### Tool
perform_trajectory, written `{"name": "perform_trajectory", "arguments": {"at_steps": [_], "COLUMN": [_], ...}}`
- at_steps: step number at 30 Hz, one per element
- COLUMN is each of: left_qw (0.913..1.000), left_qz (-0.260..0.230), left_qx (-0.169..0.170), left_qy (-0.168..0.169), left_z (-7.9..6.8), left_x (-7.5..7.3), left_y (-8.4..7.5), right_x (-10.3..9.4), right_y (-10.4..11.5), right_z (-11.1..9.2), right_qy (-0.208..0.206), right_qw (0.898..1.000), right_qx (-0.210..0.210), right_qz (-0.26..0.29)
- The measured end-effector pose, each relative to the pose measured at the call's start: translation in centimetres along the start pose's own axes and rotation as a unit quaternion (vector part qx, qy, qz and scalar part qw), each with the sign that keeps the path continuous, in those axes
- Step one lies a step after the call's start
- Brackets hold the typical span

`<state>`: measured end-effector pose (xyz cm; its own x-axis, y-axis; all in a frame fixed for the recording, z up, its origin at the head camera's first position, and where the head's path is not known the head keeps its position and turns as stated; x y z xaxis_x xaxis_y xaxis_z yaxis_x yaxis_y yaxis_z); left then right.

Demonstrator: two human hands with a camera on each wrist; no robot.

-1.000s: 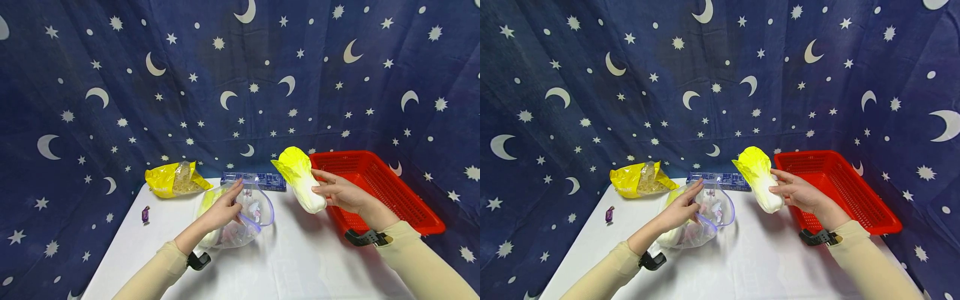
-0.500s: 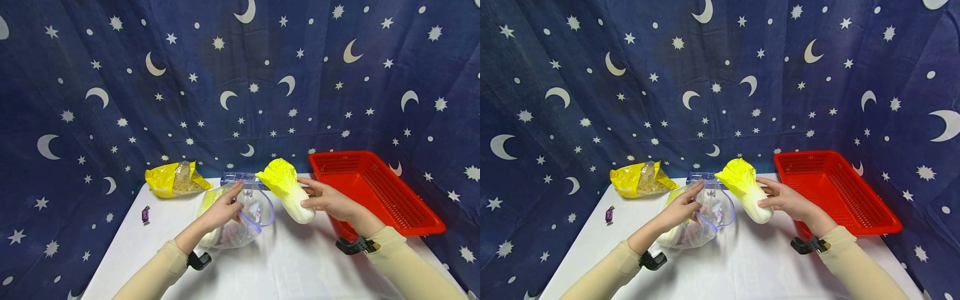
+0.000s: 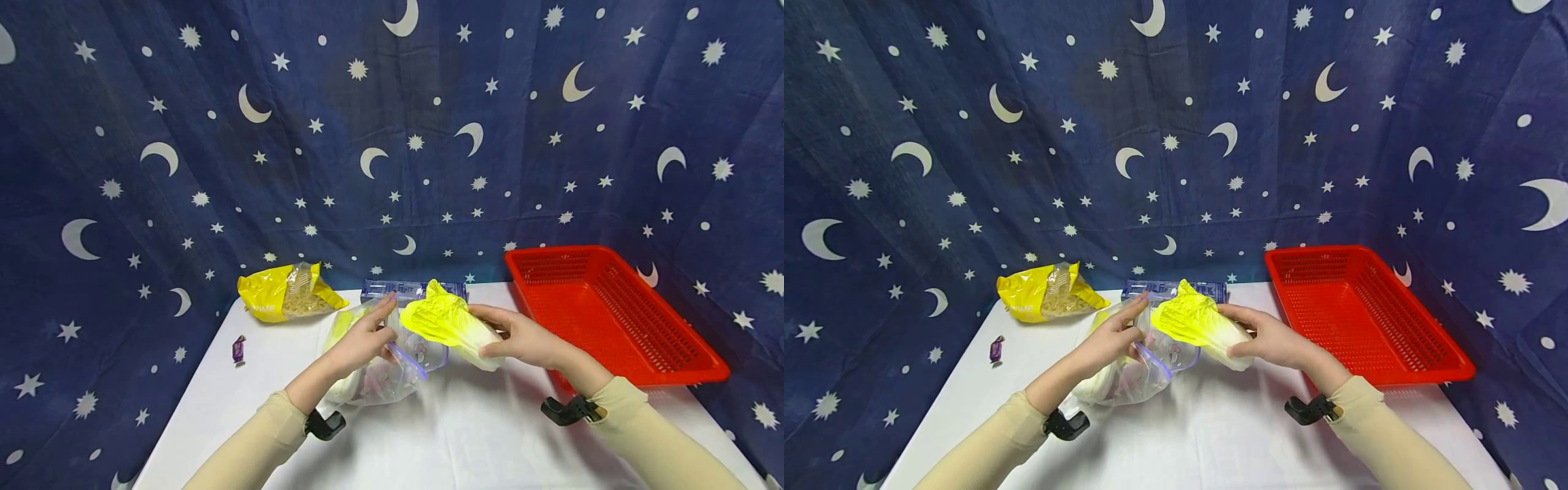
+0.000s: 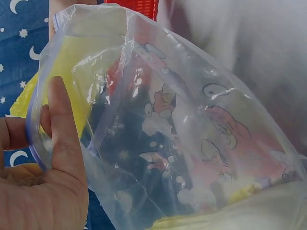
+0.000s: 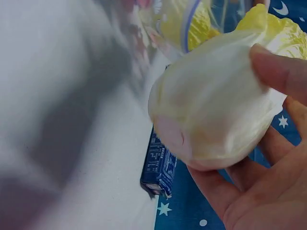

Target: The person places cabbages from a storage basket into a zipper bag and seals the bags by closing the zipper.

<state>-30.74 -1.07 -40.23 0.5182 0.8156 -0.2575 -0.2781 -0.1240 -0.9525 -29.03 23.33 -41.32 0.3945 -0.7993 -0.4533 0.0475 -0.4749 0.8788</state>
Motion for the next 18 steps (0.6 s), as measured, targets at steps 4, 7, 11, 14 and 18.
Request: {"name": "perform_trajectory", "arguments": {"at_steps": [4, 7, 11, 14, 18], "left_qw": [1.0, 1.0, 0.9999, 0.9997, 0.9992], "left_qz": [-0.005, -0.001, 0.006, 0.014, 0.024], "left_qx": [0.004, 0.007, 0.012, 0.02, 0.028], "left_qy": [0.001, 0.001, 0.0, 0.005, 0.016], "left_z": [0.0, 0.1, 0.1, 0.1, 0.2], "left_x": [0.0, 0.1, 0.1, 0.4, 0.8], "left_y": [-0.1, -0.1, -0.2, -0.3, -0.3], "right_x": [0.3, 0.7, 1.3, 1.7, 2.2], "right_y": [0.1, 0.5, 1.5, 2.1, 2.8], "right_z": [-0.2, -0.4, -0.5, -0.4, 0.0], "right_qy": [-0.019, -0.027, -0.045, -0.053, -0.049], "right_qw": [0.998, 0.995, 0.979, 0.966, 0.952], "right_qx": [0.009, 0.004, -0.021, -0.036, -0.043], "right_qz": [-0.053, -0.1, -0.196, -0.252, -0.299]}}
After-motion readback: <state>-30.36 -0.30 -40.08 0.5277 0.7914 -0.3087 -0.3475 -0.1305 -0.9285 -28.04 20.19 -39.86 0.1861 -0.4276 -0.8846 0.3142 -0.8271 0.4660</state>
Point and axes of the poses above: each hand's wrist, its own z-axis towards the middle knuckle, its own x-axis out of the palm, y = z × x, the point moved 9 cm from there along z, towards the middle knuckle, and after that the axes turned 11 degrees about x, right-handed, at the moved point
